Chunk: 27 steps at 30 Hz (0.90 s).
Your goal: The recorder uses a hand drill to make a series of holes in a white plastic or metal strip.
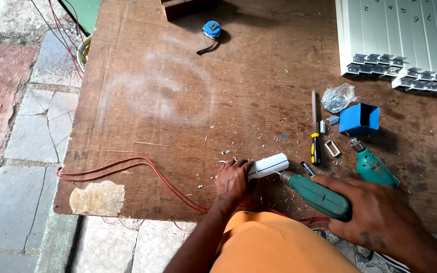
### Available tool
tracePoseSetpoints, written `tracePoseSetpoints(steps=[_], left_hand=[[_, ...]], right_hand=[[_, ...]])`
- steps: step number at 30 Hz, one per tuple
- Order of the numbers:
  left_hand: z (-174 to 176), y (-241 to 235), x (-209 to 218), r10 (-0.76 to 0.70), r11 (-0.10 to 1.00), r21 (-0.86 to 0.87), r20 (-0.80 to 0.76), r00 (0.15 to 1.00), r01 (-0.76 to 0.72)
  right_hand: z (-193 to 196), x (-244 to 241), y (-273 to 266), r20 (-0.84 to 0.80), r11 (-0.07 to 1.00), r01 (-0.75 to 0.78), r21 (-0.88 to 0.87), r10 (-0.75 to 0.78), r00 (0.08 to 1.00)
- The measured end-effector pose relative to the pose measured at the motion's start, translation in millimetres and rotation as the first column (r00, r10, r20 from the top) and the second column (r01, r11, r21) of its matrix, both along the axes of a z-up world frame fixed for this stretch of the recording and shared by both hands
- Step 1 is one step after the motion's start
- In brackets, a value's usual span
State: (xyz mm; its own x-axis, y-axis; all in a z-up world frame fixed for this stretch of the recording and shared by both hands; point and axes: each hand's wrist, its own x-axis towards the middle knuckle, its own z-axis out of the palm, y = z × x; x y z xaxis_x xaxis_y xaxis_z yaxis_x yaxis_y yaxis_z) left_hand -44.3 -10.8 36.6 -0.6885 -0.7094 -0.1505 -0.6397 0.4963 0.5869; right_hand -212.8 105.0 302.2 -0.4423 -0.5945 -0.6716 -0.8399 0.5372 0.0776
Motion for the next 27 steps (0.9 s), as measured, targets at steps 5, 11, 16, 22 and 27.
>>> tracePoseSetpoints(steps=[5,11,16,22,27], left_hand=[[0.7,1.9,0.3,0.003,1.000,-0.004,0.019,1.000,-0.003],[-0.9,2.4,2.4,0.010,1.000,-0.027,-0.023,1.000,-0.011],[0.6,2.1,2.1,0.003,1.000,-0.026,-0.028,1.000,-0.004],[-2.7,2.4,1.7,-0.002,1.000,-0.029,-0.019,1.000,0.002],[0.5,0.4,1.3,-0.006,1.000,-0.017,-0.004,1.000,0.006]], right_hand=[[-1.3,5.2,-6.2,-0.026,0.996,0.006,0.087,-0.004,1.000],[-6.5,3.9,-8.8,-0.022,0.993,-0.049,0.107,0.052,0.998],[-10.1,1.5,-7.7,-0.006,0.997,-0.073,0.032,0.074,0.997],[2.5,13.4,-20.3,-0.052,0.986,-0.028,0.164,0.037,0.998],[-13.3,-3.4,-5.7,-0.039,0.998,-0.061,0.028,0.062,0.997]])
